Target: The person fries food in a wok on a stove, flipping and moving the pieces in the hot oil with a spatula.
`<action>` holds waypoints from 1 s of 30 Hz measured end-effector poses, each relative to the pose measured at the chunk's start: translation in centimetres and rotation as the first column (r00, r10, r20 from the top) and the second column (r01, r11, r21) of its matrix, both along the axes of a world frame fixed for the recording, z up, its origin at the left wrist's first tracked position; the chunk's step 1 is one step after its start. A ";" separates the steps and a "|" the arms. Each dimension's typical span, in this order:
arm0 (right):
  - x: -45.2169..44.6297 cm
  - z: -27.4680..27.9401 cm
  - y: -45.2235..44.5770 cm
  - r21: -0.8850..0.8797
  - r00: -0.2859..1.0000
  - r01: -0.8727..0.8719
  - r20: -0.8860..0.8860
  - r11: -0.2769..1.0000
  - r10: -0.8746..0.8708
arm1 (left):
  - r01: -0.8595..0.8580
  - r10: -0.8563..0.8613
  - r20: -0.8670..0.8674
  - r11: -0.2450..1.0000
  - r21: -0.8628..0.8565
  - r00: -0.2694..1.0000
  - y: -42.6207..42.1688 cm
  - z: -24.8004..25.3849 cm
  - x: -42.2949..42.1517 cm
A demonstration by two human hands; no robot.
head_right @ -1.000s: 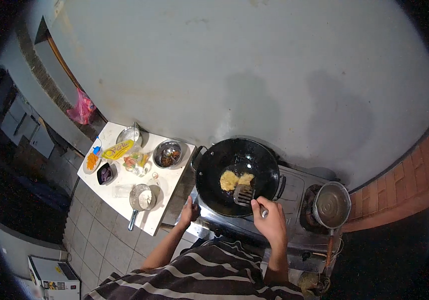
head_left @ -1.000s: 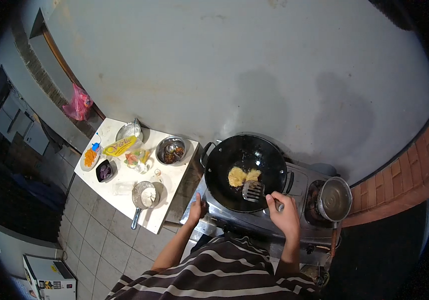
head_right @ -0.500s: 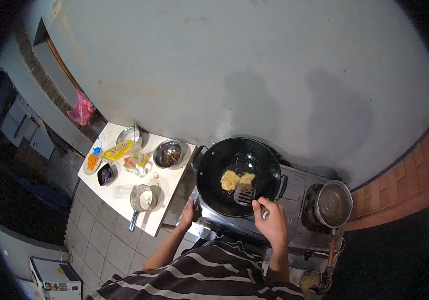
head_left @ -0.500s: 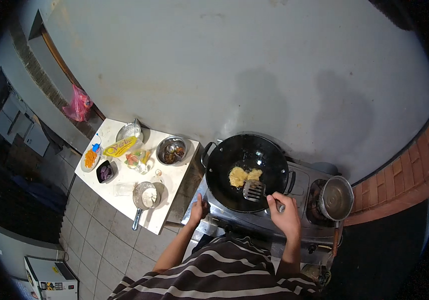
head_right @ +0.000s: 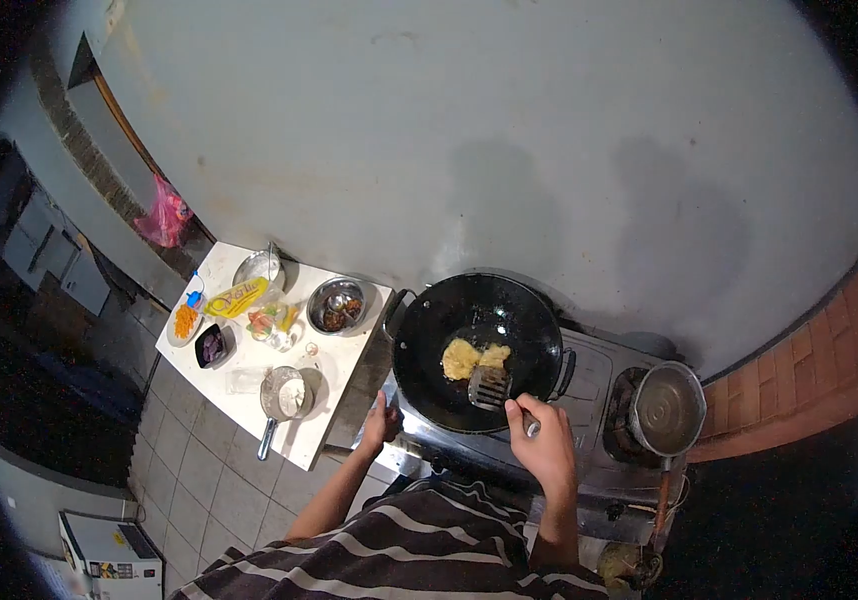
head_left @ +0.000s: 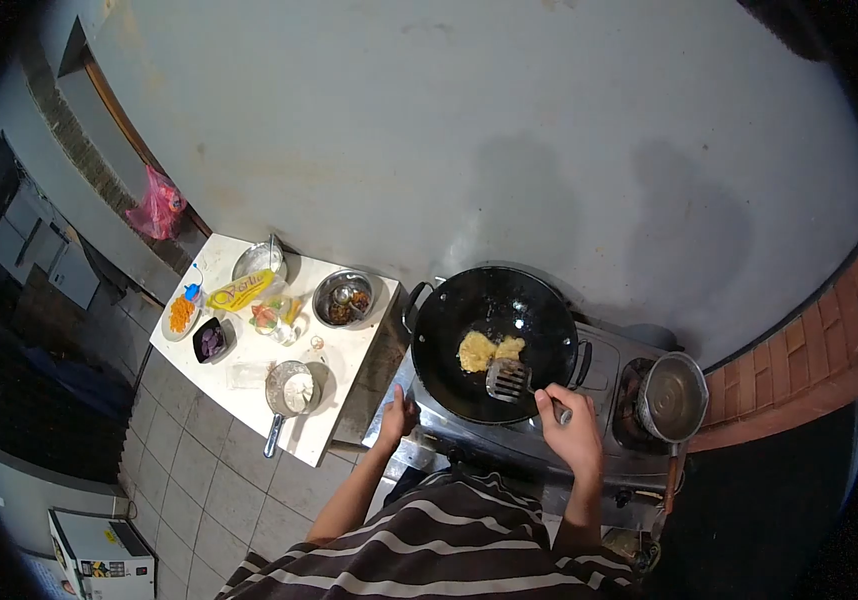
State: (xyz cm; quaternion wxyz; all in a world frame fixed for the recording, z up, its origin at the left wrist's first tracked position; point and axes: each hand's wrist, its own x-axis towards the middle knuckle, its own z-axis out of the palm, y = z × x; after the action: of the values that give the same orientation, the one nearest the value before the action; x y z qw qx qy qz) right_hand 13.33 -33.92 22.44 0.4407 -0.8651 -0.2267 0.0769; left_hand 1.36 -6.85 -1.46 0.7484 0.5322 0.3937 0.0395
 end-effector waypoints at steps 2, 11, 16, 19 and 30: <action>0.0 0.2 0.0 0.001 1.000 0.004 -0.003 1.000 -0.004 | 0.004 -0.004 0.002 1.000 -0.002 1.000 0.1 0.1 0.0; 0.0 0.0 0.0 -0.016 1.000 0.000 -0.031 1.000 -0.001 | 0.030 -0.031 0.007 0.998 0.051 1.000 0.4 -0.8 0.0; -0.2 0.1 0.2 -0.031 1.000 -0.002 -0.027 1.000 0.001 | 0.001 -0.001 -0.009 0.998 0.066 1.000 0.1 -0.5 -0.1; -0.1 0.1 0.3 -0.043 0.997 0.001 -0.073 0.999 -0.004 | 0.018 -0.019 0.035 1.000 0.024 0.999 0.2 -0.8 0.1; 0.4 -0.4 1.3 -0.056 0.999 -0.018 -0.051 0.998 0.015 | -0.017 0.029 -0.049 0.972 0.236 0.998 0.1 -2.4 0.4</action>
State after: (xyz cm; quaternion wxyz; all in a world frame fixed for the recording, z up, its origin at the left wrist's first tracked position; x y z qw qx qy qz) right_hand 13.71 -32.63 22.08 0.4210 -0.8732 -0.2204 0.1086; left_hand 1.74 -6.71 -3.90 0.6692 0.6134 0.4116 0.0806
